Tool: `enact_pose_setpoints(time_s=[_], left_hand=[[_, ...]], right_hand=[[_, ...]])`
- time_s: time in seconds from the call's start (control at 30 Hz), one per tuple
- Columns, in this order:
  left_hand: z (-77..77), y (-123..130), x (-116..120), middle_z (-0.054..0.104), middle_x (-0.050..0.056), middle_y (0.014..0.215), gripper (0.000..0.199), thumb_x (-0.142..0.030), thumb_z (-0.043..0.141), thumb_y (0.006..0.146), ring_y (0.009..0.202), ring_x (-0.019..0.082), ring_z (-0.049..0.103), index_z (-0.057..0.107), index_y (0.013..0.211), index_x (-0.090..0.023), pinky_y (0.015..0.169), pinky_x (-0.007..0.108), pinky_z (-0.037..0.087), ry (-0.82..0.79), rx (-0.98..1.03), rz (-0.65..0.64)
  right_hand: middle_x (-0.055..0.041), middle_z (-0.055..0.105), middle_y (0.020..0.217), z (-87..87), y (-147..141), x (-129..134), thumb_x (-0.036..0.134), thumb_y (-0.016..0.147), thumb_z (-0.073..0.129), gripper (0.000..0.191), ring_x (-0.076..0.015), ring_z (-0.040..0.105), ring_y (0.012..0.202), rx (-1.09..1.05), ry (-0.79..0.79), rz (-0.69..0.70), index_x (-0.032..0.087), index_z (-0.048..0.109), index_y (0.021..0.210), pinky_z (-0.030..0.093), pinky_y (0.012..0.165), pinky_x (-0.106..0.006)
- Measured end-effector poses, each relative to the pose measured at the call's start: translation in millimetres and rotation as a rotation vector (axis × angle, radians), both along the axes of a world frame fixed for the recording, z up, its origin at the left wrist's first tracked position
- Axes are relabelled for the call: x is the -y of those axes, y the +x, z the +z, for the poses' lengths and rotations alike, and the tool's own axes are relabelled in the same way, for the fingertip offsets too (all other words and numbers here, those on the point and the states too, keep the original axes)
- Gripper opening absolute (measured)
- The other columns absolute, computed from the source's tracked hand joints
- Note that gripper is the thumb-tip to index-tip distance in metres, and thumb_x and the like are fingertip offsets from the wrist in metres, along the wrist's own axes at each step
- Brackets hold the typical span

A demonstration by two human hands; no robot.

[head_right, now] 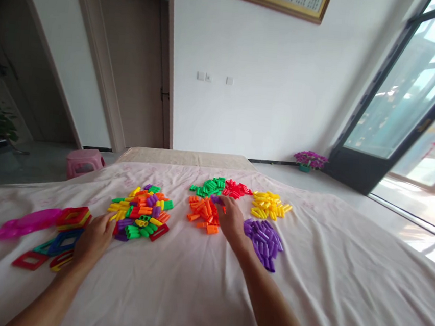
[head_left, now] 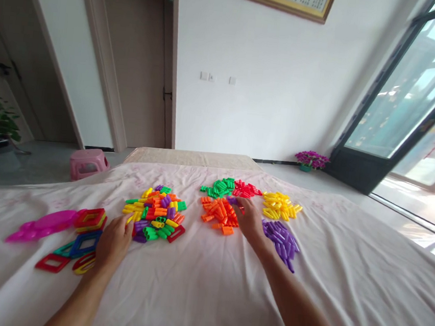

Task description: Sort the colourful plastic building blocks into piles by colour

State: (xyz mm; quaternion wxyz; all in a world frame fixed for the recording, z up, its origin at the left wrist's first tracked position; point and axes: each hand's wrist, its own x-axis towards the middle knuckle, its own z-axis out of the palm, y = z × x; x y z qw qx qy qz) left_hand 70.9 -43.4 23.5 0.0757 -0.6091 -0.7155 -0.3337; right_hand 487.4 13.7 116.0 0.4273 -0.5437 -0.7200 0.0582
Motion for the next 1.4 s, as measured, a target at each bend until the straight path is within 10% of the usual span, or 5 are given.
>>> enact_pose_setpoints(time_s=[0.27, 0.47, 0.9, 1.1, 1.4], left_hand=[[-4.6, -6.0, -3.6, 0.066, 0.013, 0.123, 0.048, -0.038, 0.031, 0.095, 0.115, 0.024, 0.060, 0.060, 0.127, -0.017, 0.101, 0.036, 0.045, -0.070, 0.072, 0.011], [-1.9, -4.3, -2.7, 0.067, 0.012, 0.122, 0.046, -0.035, 0.035, 0.093, 0.115, 0.024, 0.061, 0.061, 0.125, -0.016, 0.102, 0.036, 0.045, -0.052, 0.129, 0.013], [5.1, -2.0, -1.2, 0.066, 0.010, 0.123, 0.039, -0.029, 0.042, 0.090, 0.115, 0.024, 0.060, 0.063, 0.122, -0.021, 0.102, 0.037, 0.045, -0.086, 0.190, 0.018], [6.8, -2.7, -1.0, 0.067, 0.009, 0.121, 0.039, -0.027, 0.042, 0.089, 0.115, 0.023, 0.061, 0.063, 0.122, -0.021, 0.102, 0.036, 0.045, -0.084, 0.186, 0.003], [2.2, -6.7, -6.9, 0.067, 0.009, 0.118, 0.038, -0.029, 0.044, 0.088, 0.113, 0.023, 0.061, 0.064, 0.120, -0.021, 0.102, 0.036, 0.045, -0.088, 0.195, -0.008]], right_hand=[[-0.0077, 0.071, 0.114, -1.4, 142.5, 26.2, 0.036, 0.087, 0.051, 0.032, -0.0244, 0.065, 0.100, 0.255, -0.216, -0.557, 0.025, 0.070, 0.110, 0.047, 0.077, -0.032], [-0.0087, 0.073, 0.108, -16.1, 177.1, 24.1, 0.031, 0.077, 0.057, 0.040, -0.0258, 0.069, 0.091, 0.238, -0.334, -0.625, 0.026, 0.072, 0.113, 0.050, 0.070, -0.033], [-0.0041, 0.075, 0.102, -18.5, -69.7, 5.0, 0.016, 0.082, 0.051, 0.031, -0.0190, 0.069, 0.091, 0.078, -0.229, 0.299, 0.021, 0.074, 0.102, 0.052, 0.082, -0.029], [-0.0091, 0.073, 0.104, -33.0, -152.9, -7.7, 0.024, 0.084, 0.058, 0.025, -0.0228, 0.067, 0.097, 0.304, -0.348, 0.229, 0.020, 0.071, 0.105, 0.048, 0.078, -0.029], [-0.0096, 0.070, 0.106, -39.9, -167.5, -4.4, 0.025, 0.082, 0.061, 0.028, -0.0237, 0.063, 0.101, 0.336, -0.308, 0.217, 0.020, 0.067, 0.110, 0.044, 0.078, -0.028]])
